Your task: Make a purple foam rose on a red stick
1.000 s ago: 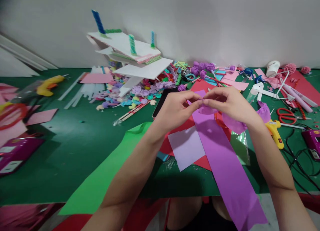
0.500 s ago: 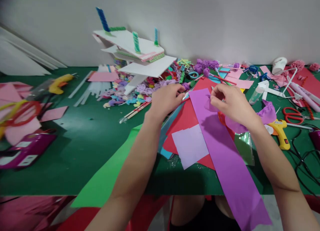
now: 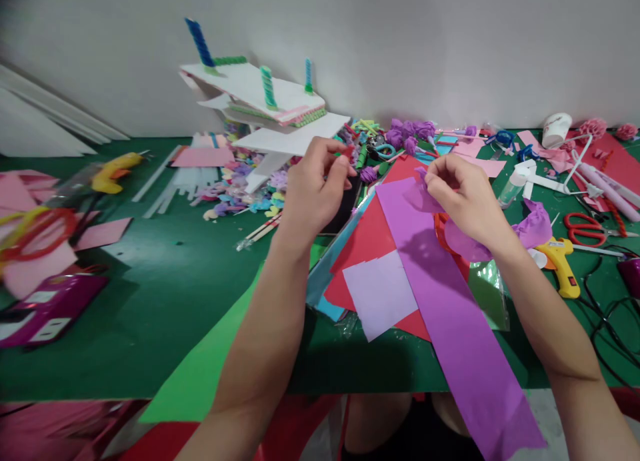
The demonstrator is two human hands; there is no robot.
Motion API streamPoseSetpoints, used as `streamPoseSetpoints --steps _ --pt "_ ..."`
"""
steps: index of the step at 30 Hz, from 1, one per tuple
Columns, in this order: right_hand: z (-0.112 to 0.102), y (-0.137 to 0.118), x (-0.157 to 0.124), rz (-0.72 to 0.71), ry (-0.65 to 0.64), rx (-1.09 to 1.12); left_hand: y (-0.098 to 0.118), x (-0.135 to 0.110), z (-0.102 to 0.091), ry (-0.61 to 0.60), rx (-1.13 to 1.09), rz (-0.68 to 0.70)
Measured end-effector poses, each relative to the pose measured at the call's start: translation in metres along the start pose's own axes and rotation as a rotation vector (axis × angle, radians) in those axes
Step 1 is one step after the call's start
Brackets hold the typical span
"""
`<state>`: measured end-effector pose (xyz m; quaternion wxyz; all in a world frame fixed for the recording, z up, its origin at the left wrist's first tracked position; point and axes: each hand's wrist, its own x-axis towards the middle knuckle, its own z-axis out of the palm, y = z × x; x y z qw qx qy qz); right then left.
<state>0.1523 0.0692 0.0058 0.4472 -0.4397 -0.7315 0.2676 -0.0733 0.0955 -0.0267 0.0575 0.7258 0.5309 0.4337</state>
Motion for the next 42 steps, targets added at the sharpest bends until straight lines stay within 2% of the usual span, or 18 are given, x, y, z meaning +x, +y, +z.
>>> streamPoseSetpoints --steps 2,5,9,21,29,42 --pt "0.002 -0.002 -0.001 -0.040 0.034 0.049 0.021 -0.003 0.005 -0.033 -0.144 0.041" --pt "0.004 -0.006 -0.003 -0.069 0.037 0.061 0.049 -0.010 0.011 -0.082 -0.228 0.063" --pt "0.008 -0.009 -0.004 -0.080 0.073 0.036 0.064 -0.015 0.010 -0.091 -0.219 0.082" --pt "0.017 -0.002 -0.004 -0.179 0.112 0.005 0.067 -0.019 0.010 -0.149 -0.173 0.109" --pt "0.015 0.001 -0.007 -0.216 0.177 -0.159 0.070 -0.022 0.009 -0.062 -0.155 0.090" --pt "-0.003 0.001 -0.002 -0.367 0.018 -0.304 0.070 -0.023 0.011 0.035 -0.035 0.222"
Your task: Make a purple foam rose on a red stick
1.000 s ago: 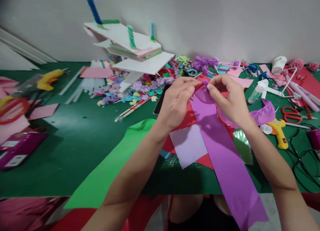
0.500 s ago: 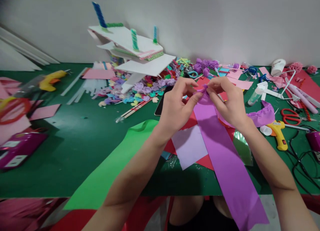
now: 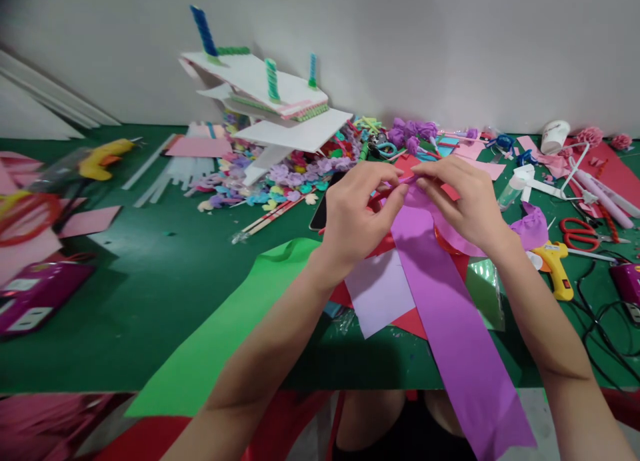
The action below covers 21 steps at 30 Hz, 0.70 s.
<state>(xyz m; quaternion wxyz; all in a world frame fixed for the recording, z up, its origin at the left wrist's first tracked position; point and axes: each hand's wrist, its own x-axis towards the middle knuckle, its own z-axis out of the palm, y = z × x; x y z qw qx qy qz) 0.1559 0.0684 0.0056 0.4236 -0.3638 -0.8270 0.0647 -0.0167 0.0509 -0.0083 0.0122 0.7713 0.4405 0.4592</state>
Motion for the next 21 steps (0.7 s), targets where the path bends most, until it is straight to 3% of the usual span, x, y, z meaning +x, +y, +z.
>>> streamPoseSetpoints --steps 11,21 --pt "-0.0087 0.0039 0.0010 -0.001 -0.077 -0.023 -0.0011 -0.0013 -0.0025 -0.035 0.065 0.001" --pt "-0.0076 0.0071 0.0011 -0.043 -0.123 -0.006 -0.0020 -0.0013 -0.0010 -0.068 0.071 0.097"
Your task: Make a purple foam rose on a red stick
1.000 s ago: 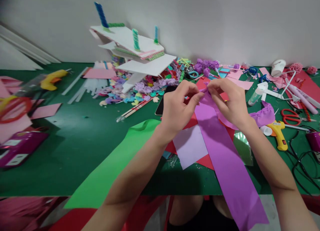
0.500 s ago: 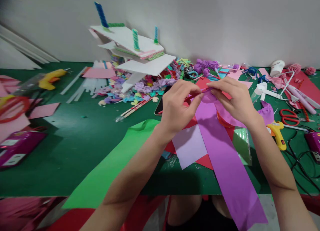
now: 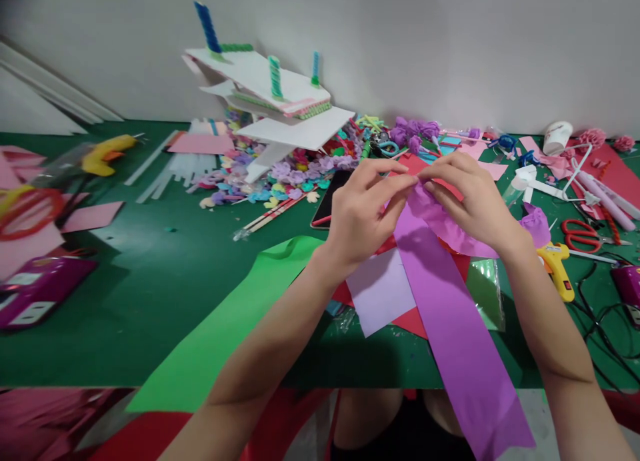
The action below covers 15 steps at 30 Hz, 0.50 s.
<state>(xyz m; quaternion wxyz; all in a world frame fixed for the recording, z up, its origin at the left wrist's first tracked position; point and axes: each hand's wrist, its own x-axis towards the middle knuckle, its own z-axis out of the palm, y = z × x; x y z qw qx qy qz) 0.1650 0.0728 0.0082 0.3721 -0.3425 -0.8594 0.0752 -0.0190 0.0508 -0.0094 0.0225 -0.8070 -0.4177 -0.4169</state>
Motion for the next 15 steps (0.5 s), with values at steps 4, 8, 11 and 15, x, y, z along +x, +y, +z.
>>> streamPoseSetpoints --steps 4,8,11,15 --pt "0.0001 -0.0004 0.0001 0.035 -0.014 0.010 -0.0010 -0.0001 0.0025 -0.022 0.006 -0.017" --pt "0.0012 -0.0021 -0.0006 0.149 0.020 0.047 0.0002 0.0001 0.0034 -0.061 0.007 -0.047" --pt "0.0014 -0.0029 -0.0013 0.208 0.033 0.101 -0.0002 0.0005 0.0018 -0.066 -0.002 -0.050" --pt "-0.0018 -0.0004 -0.0022 0.233 0.116 0.133 -0.0039 0.0013 -0.0022 -0.047 -0.021 -0.076"
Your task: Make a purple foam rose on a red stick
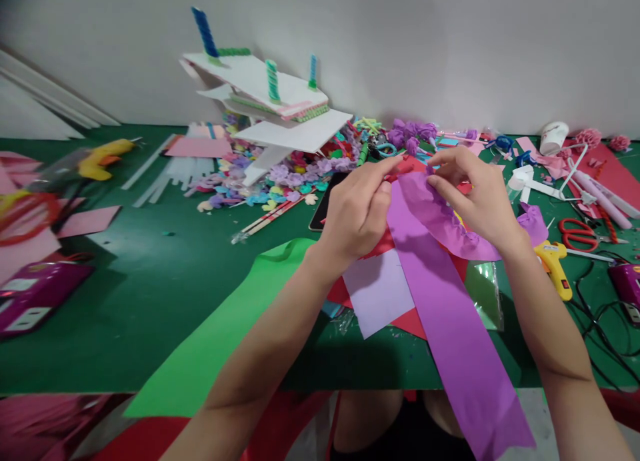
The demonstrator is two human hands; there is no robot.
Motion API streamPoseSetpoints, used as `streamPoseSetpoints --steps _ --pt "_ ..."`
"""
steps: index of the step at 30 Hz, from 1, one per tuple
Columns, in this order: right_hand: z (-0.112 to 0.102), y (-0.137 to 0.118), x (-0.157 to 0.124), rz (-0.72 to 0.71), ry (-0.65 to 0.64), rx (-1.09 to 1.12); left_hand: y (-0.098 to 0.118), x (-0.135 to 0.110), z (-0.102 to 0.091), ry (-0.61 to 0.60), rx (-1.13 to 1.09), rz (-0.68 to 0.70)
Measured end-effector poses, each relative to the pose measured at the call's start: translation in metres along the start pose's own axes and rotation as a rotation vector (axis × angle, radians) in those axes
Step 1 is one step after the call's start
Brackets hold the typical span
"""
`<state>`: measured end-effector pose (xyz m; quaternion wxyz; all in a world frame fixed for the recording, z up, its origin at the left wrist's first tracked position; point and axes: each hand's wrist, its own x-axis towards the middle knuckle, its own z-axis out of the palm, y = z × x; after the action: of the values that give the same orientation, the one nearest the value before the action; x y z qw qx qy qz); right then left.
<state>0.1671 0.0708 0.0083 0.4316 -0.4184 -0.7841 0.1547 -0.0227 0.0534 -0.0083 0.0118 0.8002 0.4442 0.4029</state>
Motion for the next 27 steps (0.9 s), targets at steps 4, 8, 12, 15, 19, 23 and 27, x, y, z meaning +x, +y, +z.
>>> streamPoseSetpoints --steps 4,8,12,15,19,23,27 --pt "-0.005 0.004 0.000 0.016 -0.004 0.049 -0.004 0.003 -0.004 0.027 -0.010 -0.023" --pt "-0.006 0.004 0.000 0.018 -0.032 0.048 -0.004 0.005 -0.010 0.041 0.042 0.018" --pt "-0.008 0.003 0.000 0.027 -0.049 0.018 -0.001 0.004 -0.017 0.083 0.108 0.012" --pt "-0.011 0.005 0.000 0.037 -0.045 -0.017 0.001 0.003 -0.019 0.038 0.011 -0.008" --pt "-0.015 0.008 0.000 0.020 -0.035 -0.036 -0.001 0.002 -0.020 0.005 -0.175 -0.031" --pt "-0.016 0.007 0.000 0.002 -0.026 -0.050 -0.007 0.005 -0.015 -0.015 -0.404 -0.140" --pt "-0.015 0.005 -0.001 -0.039 0.005 -0.055 -0.014 0.006 -0.005 0.073 -0.250 -0.269"
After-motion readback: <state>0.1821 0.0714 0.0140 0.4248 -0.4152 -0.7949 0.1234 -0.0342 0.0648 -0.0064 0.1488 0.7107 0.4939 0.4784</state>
